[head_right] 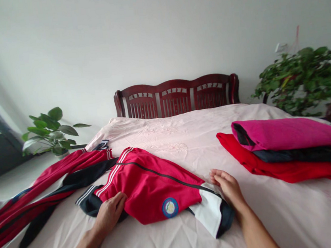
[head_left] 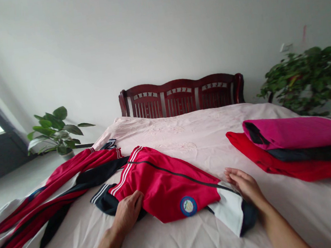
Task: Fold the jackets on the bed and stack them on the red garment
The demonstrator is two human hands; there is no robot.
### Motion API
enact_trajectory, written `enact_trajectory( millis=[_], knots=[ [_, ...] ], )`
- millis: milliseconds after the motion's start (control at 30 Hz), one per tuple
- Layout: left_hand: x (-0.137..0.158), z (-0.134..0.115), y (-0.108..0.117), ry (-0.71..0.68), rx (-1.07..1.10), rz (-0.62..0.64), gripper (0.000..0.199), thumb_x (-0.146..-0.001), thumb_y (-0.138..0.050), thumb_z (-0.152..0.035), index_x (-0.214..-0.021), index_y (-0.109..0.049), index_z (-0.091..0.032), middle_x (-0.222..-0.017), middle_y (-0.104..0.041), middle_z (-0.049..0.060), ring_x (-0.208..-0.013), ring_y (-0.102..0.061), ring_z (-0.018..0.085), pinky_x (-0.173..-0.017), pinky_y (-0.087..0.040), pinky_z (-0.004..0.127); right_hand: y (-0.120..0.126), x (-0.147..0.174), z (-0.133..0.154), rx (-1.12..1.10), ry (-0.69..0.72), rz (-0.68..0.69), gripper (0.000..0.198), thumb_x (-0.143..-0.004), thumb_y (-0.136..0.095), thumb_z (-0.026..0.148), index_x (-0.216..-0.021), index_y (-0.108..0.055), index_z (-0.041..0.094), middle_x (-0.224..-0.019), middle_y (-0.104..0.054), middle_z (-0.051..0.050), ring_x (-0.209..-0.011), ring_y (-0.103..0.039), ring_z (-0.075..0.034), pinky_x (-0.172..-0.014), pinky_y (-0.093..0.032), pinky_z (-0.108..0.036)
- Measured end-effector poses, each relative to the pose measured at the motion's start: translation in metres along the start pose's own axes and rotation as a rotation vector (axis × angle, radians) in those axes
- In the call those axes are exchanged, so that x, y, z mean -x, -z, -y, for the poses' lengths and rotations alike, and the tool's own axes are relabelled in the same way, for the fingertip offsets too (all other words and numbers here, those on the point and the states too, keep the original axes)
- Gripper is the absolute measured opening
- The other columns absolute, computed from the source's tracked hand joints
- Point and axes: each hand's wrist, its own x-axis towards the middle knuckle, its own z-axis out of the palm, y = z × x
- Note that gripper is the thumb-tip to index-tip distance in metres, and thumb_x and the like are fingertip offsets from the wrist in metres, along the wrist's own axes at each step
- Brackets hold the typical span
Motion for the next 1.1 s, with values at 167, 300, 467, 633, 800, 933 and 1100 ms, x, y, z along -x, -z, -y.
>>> enact_trajectory(
  millis=[167, 300, 467, 633, 800, 933, 1100],
  knots=[
    [0.0005, -0.0001, 0.0001, -0.003, 0.002, 0.003, 0.029, -0.101, -0.033, -0.037, -0.086, -0.055, -0.025, -0.08, -0.07, -0.002, -0.076, -0.07, 0.015, -0.069, -0.044, 0.023, -0.0003, 0.0001, -0.0005, 0.005, 0.012, 0.0, 0.022, -0.059, -0.073, 0.011, -0.079, -0.072, 0.021, -0.072, -0.074, -0.001, -0.063, -0.068, -0.012, -0.06, -0.058, -0.015],
    [0.0011, -0.0004, 0.0001, -0.009, -0.001, -0.003, 0.029, -0.101, -0.034, -0.037, -0.085, -0.056, -0.025, -0.079, -0.071, -0.001, -0.075, -0.07, 0.016, -0.069, -0.044, 0.023, -0.0001, 0.0012, -0.0003, 0.016, 0.018, 0.0, 0.023, -0.06, -0.074, 0.011, -0.08, -0.073, 0.021, -0.074, -0.075, -0.001, -0.064, -0.068, -0.012, -0.059, -0.058, -0.015],
    [0.0003, 0.0002, -0.0004, -0.008, 0.003, -0.002, 0.029, -0.101, -0.034, -0.036, -0.086, -0.056, -0.025, -0.079, -0.071, -0.001, -0.074, -0.07, 0.015, -0.068, -0.045, 0.022, 0.0005, 0.0008, 0.0, 0.008, 0.005, 0.007, 0.024, -0.058, -0.076, 0.011, -0.08, -0.072, 0.021, -0.073, -0.074, -0.001, -0.063, -0.068, -0.011, -0.059, -0.058, -0.014],
    [-0.0007, 0.001, -0.001, -0.002, 0.005, -0.004, 0.029, -0.101, -0.035, -0.036, -0.086, -0.056, -0.025, -0.078, -0.07, -0.002, -0.074, -0.069, 0.015, -0.068, -0.045, 0.022, 0.0012, 0.0012, -0.0002, 0.015, 0.013, 0.012, 0.026, -0.057, -0.077, 0.013, -0.082, -0.072, 0.021, -0.074, -0.074, -0.001, -0.064, -0.068, -0.011, -0.06, -0.058, -0.014],
    [0.0003, -0.0001, -0.0001, -0.006, -0.002, -0.007, 0.029, -0.1, -0.035, -0.037, -0.084, -0.055, -0.025, -0.076, -0.069, -0.002, -0.072, -0.069, 0.015, -0.067, -0.044, 0.022, 0.0011, 0.0014, -0.0004, 0.019, 0.02, 0.018, 0.027, -0.057, -0.078, 0.014, -0.082, -0.072, 0.021, -0.074, -0.074, 0.0, -0.064, -0.068, -0.011, -0.061, -0.057, -0.014],
    [0.0006, 0.0004, -0.0002, -0.002, -0.006, 0.004, 0.03, -0.101, -0.033, -0.037, -0.084, -0.054, -0.025, -0.077, -0.069, -0.002, -0.073, -0.069, 0.015, -0.067, -0.044, 0.023, 0.0002, 0.002, 0.0004, 0.013, 0.014, 0.007, 0.027, -0.056, -0.078, 0.014, -0.081, -0.072, 0.021, -0.073, -0.074, 0.0, -0.064, -0.067, -0.01, -0.061, -0.057, -0.013],
    [0.0003, 0.0025, -0.0018, -0.007, -0.002, 0.008, 0.03, -0.101, -0.033, -0.038, -0.087, -0.055, -0.025, -0.08, -0.07, -0.001, -0.075, -0.069, 0.015, -0.07, -0.045, 0.023, -0.0012, 0.0038, 0.0019, 0.004, 0.004, 0.007, 0.026, -0.056, -0.076, 0.013, -0.08, -0.072, 0.02, -0.072, -0.074, -0.001, -0.063, -0.067, -0.01, -0.06, -0.056, -0.012]
  ],
)
